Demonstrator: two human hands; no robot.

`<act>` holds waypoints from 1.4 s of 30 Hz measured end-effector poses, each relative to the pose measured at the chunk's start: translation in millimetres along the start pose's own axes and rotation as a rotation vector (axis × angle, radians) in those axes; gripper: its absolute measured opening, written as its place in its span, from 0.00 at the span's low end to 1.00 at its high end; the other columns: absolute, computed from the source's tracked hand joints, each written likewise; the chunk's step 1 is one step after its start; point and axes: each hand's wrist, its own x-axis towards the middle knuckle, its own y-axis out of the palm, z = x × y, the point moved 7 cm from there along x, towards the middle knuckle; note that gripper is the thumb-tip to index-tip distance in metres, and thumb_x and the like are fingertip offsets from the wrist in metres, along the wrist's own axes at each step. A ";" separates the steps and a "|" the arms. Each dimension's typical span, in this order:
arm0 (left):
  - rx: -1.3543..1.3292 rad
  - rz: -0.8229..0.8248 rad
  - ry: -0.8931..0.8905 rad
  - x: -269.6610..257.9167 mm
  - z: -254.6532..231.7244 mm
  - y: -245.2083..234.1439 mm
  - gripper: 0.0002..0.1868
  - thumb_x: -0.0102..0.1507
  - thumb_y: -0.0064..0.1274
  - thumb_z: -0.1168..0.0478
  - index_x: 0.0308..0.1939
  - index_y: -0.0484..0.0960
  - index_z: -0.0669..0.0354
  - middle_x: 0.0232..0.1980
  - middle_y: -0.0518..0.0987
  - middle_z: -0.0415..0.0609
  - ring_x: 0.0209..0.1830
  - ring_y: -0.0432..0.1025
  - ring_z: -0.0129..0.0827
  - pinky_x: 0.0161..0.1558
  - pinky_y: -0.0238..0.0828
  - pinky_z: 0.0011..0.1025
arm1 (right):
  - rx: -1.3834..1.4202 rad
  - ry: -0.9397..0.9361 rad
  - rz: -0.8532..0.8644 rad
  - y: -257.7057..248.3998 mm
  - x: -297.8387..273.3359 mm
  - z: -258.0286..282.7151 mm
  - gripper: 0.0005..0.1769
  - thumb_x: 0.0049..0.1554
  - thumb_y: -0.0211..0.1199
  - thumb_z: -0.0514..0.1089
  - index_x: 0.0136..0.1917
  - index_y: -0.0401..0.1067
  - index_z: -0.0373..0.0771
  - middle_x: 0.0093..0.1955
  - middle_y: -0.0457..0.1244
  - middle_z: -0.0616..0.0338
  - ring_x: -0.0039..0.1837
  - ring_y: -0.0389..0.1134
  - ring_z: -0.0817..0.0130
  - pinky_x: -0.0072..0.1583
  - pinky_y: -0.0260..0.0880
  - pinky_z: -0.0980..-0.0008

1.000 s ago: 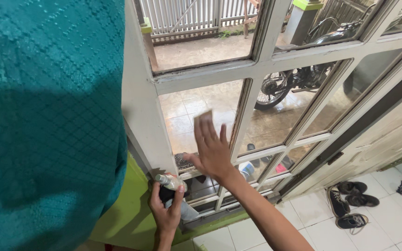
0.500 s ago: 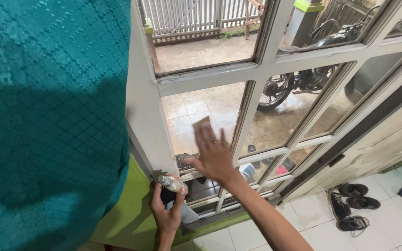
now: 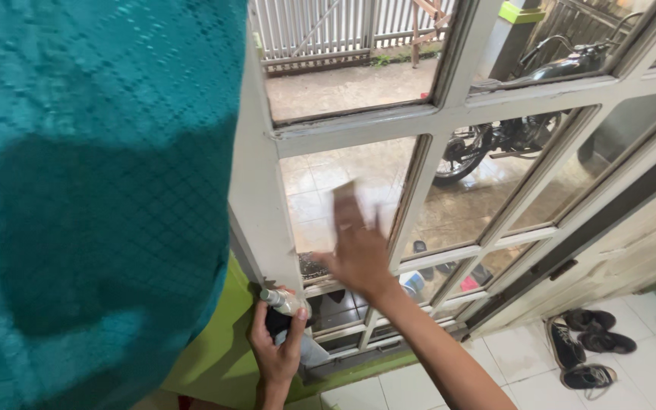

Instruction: The person cleans a glass window pane using a spray bottle and a cloth. They spray the glass and wipe it with a yellow sponge, then switch to a black cloth to dry the surface. The task is performed on a white-framed window with a view of a motorcycle outside.

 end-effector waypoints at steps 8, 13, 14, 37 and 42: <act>-0.077 0.033 -0.037 0.3 -6.0 2.3 0.19 0.61 0.60 0.67 0.55 0.76 0.68 0.46 0.79 0.49 0.41 0.74 0.28 0.45 0.74 0.27 | 0.105 -0.034 -0.072 4.1 22.5 23.6 0.52 0.65 0.40 0.73 0.84 0.40 0.31 0.87 0.35 0.41 0.88 0.32 0.52 0.82 0.31 0.39; -0.029 0.038 0.029 6.1 -32.8 -2.2 0.19 0.62 0.59 0.67 0.56 0.76 0.68 0.47 0.79 0.49 0.43 0.74 0.28 0.46 0.74 0.27 | -0.095 -0.105 0.079 19.1 -8.8 24.5 0.54 0.61 0.38 0.77 0.83 0.42 0.34 0.86 0.38 0.47 0.86 0.35 0.57 0.79 0.31 0.41; -0.024 0.044 0.063 8.1 -40.3 -3.4 0.19 0.62 0.59 0.67 0.56 0.76 0.68 0.48 0.79 0.49 0.45 0.74 0.28 0.47 0.73 0.27 | -0.105 -0.071 0.090 14.4 -6.7 13.8 0.54 0.61 0.38 0.76 0.82 0.42 0.32 0.85 0.38 0.43 0.85 0.35 0.55 0.78 0.29 0.39; 0.005 0.063 0.178 31.3 -83.0 -12.7 0.25 0.61 0.62 0.64 0.58 0.74 0.71 0.53 0.80 0.56 0.51 0.75 0.31 0.54 0.73 0.29 | 0.096 -0.193 -0.076 -30.7 43.2 56.7 0.51 0.64 0.39 0.75 0.83 0.47 0.34 0.85 0.43 0.45 0.87 0.39 0.52 0.82 0.31 0.44; 0.035 0.057 0.122 31.1 -76.4 -15.0 0.24 0.60 0.62 0.63 0.57 0.76 0.70 0.50 0.82 0.54 0.45 0.77 0.30 0.50 0.75 0.29 | 0.001 -0.091 -0.096 -41.8 41.1 28.2 0.50 0.64 0.39 0.74 0.83 0.47 0.34 0.86 0.44 0.45 0.87 0.39 0.53 0.82 0.31 0.41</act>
